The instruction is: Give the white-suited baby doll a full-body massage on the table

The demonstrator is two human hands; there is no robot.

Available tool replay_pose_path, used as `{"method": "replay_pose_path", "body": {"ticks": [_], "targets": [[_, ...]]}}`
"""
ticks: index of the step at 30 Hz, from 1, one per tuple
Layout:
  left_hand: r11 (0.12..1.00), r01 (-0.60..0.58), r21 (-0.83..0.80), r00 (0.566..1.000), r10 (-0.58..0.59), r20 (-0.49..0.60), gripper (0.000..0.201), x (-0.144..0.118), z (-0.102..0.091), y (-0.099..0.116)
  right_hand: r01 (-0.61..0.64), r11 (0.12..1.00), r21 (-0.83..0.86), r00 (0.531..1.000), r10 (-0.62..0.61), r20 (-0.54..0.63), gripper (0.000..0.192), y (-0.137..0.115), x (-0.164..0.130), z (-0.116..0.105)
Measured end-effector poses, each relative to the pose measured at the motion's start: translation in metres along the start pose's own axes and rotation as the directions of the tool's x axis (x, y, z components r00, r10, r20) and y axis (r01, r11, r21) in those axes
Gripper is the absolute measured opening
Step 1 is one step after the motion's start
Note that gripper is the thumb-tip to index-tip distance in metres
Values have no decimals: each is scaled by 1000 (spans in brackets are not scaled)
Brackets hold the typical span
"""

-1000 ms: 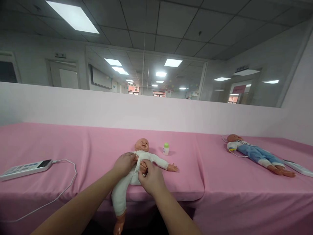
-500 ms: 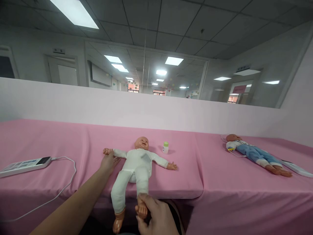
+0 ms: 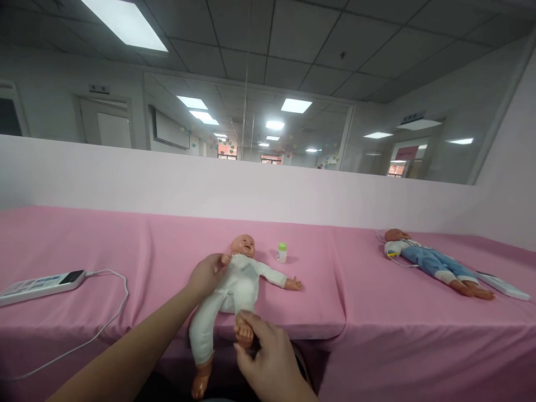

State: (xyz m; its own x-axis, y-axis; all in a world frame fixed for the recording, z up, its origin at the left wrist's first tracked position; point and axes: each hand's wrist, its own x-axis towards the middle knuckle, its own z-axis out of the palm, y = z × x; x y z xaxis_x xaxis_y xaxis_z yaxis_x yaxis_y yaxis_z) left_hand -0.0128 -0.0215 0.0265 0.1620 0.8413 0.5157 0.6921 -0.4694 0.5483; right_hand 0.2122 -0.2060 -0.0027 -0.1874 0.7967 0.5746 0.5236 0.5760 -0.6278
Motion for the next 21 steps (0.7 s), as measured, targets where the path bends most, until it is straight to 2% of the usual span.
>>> {"method": "replay_pose_path", "body": {"ticks": [2, 4, 8, 11, 13, 15, 18, 20, 21], "targets": [[968, -173, 182, 977, 145, 158, 11, 1, 2, 13, -32, 999, -8, 999, 32, -33, 56, -8, 22, -6], [916, -282, 287, 943, 210, 257, 19, 2, 5, 19, -63, 998, -20, 997, 62, -38, 56, -6, 43, -4], [850, -333, 409, 921, 200, 335, 25, 3, 5, 17, -87, 993, -78, 995, 82, -60, 55, 11, 70, 12], [859, -316, 402, 928, 193, 318, 26, 1, 4, 12, -79, 995, -58, 994, 74, -78, 54, 21, 70, 23], [909, -263, 322, 950, 186, 250, 25, -1, 5, 8, -76, 997, -22, 994, 74, -75, 55, 22, 63, 23], [969, -174, 177, 977, 147, 154, 27, -2, 5, 0, -71, 997, 18, 995, 72, -65, 55, 18, 51, 17], [995, 19, -93, 1000, -20, -12, 32, -4, 5, -20, -21, 999, 26, 998, 22, -64, 55, 16, 27, 6], [945, 210, -250, 964, -242, -109, 31, -5, 4, -37, 42, 999, -8, 997, -43, -65, 58, 21, 7, 4], [895, 296, -333, 921, -360, -149, 29, -5, 3, -45, 78, 997, -23, 995, -80, -56, 60, 26, -4, 5]]}}
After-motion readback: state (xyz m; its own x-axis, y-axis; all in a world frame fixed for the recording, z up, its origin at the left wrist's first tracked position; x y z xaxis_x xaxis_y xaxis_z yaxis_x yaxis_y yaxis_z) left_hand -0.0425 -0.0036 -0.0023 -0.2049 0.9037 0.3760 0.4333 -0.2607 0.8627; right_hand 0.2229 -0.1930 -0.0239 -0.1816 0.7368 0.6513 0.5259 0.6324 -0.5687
